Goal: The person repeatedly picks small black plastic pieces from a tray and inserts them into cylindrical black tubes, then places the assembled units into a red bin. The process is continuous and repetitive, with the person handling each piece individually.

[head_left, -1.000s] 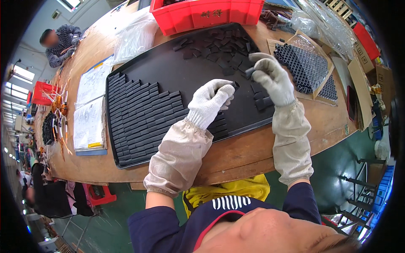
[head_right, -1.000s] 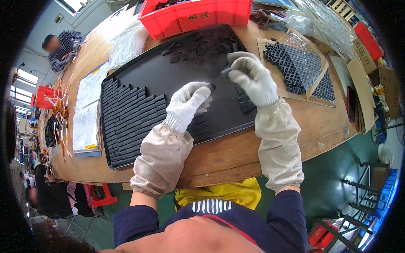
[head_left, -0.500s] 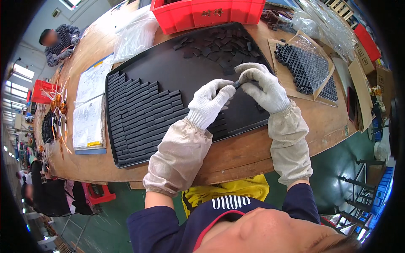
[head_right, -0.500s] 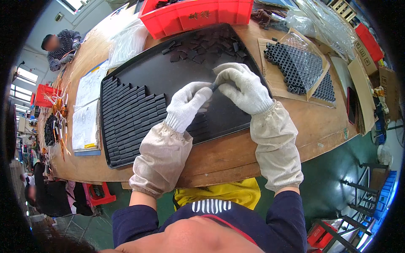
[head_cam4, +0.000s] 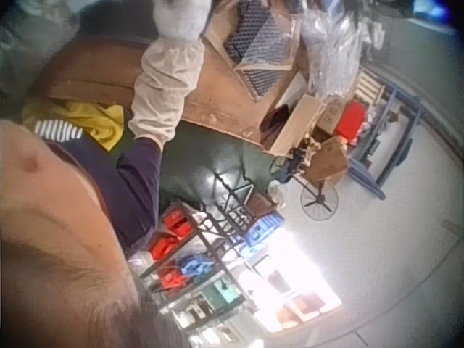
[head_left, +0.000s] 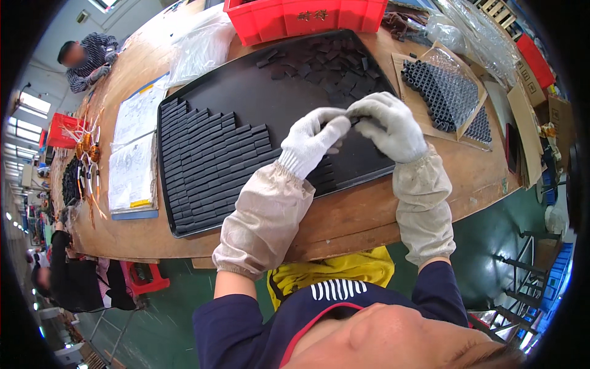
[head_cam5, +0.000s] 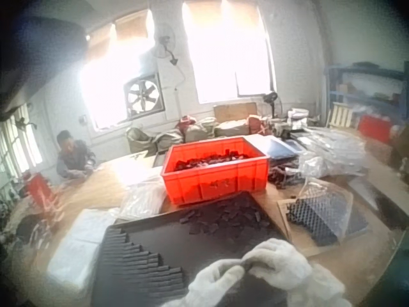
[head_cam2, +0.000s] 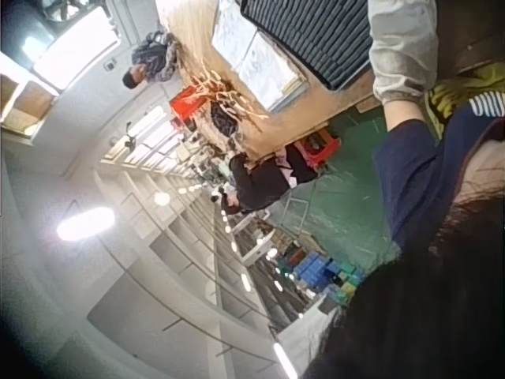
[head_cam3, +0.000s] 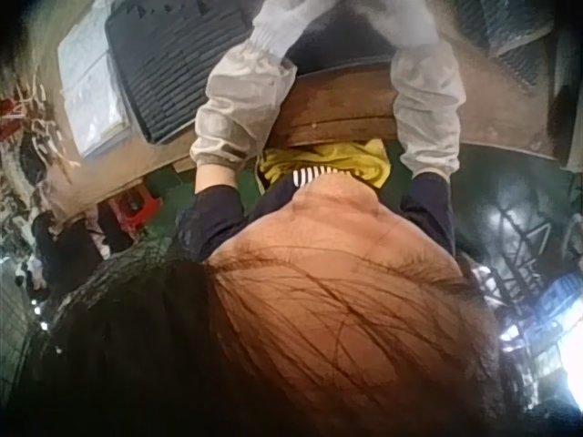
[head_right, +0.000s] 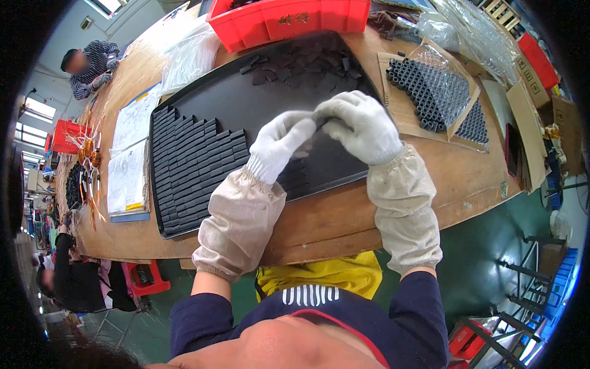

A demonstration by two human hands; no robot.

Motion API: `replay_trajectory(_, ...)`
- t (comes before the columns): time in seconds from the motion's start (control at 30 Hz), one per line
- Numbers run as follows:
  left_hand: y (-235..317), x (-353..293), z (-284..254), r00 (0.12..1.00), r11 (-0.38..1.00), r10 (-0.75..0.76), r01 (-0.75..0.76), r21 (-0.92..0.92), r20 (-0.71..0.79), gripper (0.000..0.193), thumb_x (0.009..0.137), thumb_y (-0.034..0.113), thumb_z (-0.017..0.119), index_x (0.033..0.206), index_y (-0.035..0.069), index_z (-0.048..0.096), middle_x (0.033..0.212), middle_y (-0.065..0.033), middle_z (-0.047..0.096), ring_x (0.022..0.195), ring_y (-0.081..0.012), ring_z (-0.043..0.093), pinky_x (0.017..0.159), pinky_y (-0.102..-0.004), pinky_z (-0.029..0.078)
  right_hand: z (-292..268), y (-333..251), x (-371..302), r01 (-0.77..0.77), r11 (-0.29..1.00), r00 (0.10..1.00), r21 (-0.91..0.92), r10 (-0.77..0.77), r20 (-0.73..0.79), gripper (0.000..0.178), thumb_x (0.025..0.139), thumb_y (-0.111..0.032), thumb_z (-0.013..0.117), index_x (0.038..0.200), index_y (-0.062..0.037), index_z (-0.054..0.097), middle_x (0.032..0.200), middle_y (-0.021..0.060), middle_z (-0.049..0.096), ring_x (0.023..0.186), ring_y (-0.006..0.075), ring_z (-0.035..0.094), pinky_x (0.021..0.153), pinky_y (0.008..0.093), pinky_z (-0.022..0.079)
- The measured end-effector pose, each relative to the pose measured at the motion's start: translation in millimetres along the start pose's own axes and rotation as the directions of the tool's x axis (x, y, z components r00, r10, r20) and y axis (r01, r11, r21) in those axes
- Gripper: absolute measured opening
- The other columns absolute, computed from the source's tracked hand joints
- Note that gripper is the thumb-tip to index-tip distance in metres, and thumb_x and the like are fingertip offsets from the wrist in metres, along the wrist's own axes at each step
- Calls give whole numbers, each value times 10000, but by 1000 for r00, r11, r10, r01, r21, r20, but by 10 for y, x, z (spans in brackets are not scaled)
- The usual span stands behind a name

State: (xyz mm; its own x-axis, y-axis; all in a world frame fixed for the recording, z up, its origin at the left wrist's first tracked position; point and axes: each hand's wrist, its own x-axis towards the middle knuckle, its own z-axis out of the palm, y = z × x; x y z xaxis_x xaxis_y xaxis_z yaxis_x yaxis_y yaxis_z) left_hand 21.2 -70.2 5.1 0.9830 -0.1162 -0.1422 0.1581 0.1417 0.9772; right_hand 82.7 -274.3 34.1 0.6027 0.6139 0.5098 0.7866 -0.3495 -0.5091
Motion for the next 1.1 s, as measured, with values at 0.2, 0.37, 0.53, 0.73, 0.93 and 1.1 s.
replay_trajectory(0.2, -39, 12, -70, 1000, 980, 4, -5, -198, -3, 400, 1019, 412, 571, 1244, 93, 659, 934, 15, 668, 812, -77, 611, 702, -240, 514, 117, -155, -432, -57, 997, 983, -55, 65, 170, 275, 739, -70, 741, 1010, -102, 709, 953, 79, 712, 922, 308, 668, 837, 400, 511)
replay_trajectory(0.37, 67, -47, -62, 985, 907, -65, 125, -401, 159, 504, 1041, 459, 504, 1277, 28, 617, 944, -10, 625, 835, -88, 590, 682, -224, 500, 297, -376, -722, 20, 971, 979, -238, 30, 202, 300, 734, -35, 700, 1018, -128, 725, 1007, 37, 713, 961, 252, 658, 889, 399, 494)
replay_trajectory(0.53, 47, 3, -58, 965, 891, -86, 186, -414, 249, 698, 1025, 598, 393, 1364, 1, 524, 955, -39, 597, 842, -120, 575, 695, -237, 507, 284, -436, -684, 47, 938, 989, -344, 5, 151, 288, 725, 0, 681, 988, -109, 721, 1025, 41, 705, 987, 245, 647, 895, 399, 487)
replay_trajectory(0.73, 33, -57, 9, 951, 942, -86, 175, -287, 298, 830, 978, 713, 331, 1438, 35, 462, 1062, -60, 587, 902, -150, 577, 753, -296, 524, 158, -480, -434, -133, 973, 946, -191, 67, -318, 252, 760, -18, 724, 998, -97, 711, 1016, 63, 702, 925, 292, 660, 894, 400, 495)
replay_trajectory(0.93, -60, -42, 48, 935, 930, -64, 182, -319, 348, 867, 953, 751, 314, 1490, 77, 404, 1369, -82, 518, 1154, -210, 560, 914, -355, 527, 344, -557, -369, -80, 928, 975, -363, -2, -222, 409, 656, -156, 821, 1054, -179, 729, 1213, 29, 646, 1119, 279, 591, 962, 407, 465)
replay_trajectory(1.1, -166, 43, -75, 907, 918, -23, 186, -351, 421, 841, 969, 733, 283, 1496, 87, 386, 1245, -97, 563, 1009, -190, 586, 887, -330, 531, 340, -509, -386, -32, 826, 978, -563, -91, -189, 454, 608, -205, 810, 1055, -184, 733, 1244, 20, 643, 1121, 262, 587, 968, 428, 462)
